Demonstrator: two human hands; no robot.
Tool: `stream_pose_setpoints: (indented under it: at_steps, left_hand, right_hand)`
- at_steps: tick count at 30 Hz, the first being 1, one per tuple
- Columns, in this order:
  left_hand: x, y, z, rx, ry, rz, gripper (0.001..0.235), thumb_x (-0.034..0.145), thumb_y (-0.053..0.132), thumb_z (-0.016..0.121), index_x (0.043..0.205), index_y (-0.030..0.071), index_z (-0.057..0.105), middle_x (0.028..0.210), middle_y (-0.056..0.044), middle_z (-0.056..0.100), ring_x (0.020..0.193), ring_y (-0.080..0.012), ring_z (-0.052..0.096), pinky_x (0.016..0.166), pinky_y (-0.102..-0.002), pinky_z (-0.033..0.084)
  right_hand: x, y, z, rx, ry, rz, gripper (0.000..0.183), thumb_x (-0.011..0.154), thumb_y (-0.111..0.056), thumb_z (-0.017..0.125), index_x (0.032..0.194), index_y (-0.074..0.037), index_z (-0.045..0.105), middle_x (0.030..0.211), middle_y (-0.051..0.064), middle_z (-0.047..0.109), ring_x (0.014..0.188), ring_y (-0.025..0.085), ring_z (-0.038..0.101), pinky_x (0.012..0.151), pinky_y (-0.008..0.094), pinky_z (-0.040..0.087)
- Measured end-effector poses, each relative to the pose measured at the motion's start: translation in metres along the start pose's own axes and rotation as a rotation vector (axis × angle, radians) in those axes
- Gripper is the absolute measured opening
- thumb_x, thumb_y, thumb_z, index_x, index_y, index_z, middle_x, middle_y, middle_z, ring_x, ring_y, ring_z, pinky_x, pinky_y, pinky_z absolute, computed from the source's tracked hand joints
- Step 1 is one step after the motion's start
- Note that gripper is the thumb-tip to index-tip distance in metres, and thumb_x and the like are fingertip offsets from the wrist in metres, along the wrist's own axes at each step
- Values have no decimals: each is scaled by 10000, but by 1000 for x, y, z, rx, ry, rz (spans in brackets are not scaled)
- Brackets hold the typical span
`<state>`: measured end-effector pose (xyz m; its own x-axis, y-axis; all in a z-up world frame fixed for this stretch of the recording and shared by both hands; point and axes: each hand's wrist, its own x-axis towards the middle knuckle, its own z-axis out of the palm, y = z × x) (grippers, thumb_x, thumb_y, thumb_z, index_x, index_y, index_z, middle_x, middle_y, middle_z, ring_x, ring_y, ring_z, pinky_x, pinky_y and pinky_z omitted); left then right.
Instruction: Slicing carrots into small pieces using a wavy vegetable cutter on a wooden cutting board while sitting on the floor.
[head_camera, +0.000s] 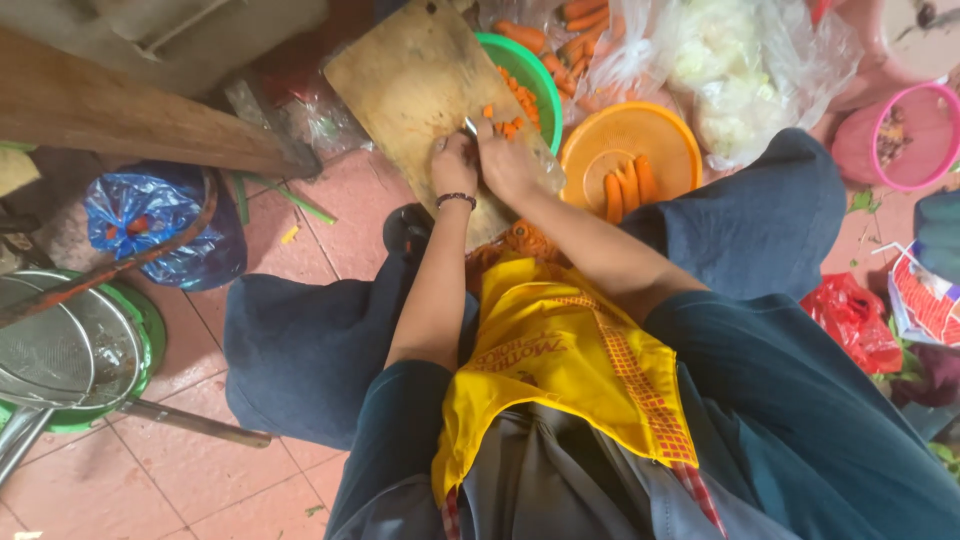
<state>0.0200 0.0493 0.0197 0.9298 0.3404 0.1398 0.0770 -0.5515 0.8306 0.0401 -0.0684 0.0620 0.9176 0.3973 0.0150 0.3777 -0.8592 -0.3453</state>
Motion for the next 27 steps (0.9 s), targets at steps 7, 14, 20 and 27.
stream_pose_setpoints:
  at_steps: [7, 14, 20, 27]
  left_hand:
    - [-8, 12, -8, -112, -1, -53, 253, 740, -84, 759, 925, 67, 675, 926, -121, 636, 777, -277, 687, 720, -363, 566]
    - [-7, 3, -7, -91, 33, -18, 276, 694, -70, 773, 914, 59, 670, 932, -142, 652, 794, -303, 679, 724, -381, 561]
    - [-10, -2, -1, -84, 60, -71, 192, 749, -86, 695, 891, 41, 665, 897, -163, 650, 814, -338, 664, 716, -415, 540]
    - [-6, 2, -5, -52, 59, -72, 189, 764, -64, 651, 921, 37, 682, 948, -177, 685, 882, -365, 673, 759, -420, 544]
  right_hand:
    - [-1, 11, -20, 167, -3, 129, 422, 945, -180, 617, 1253, 60, 457, 789, 297, 689, 736, 497, 677, 646, 585, 523]
    - [2, 4, -26, 189, 25, 85, 448, 927, -178, 650, 1261, 56, 463, 808, 292, 693, 774, 494, 681, 671, 575, 531]
    - [6, -29, -50, 91, -95, 84, 290, 958, -151, 581, 1163, 25, 474, 857, 276, 714, 833, 468, 700, 727, 569, 533]
    - [10, -38, -50, 16, -182, 89, 180, 973, -87, 495, 1130, -1, 475, 899, 287, 713, 827, 474, 702, 702, 567, 541]
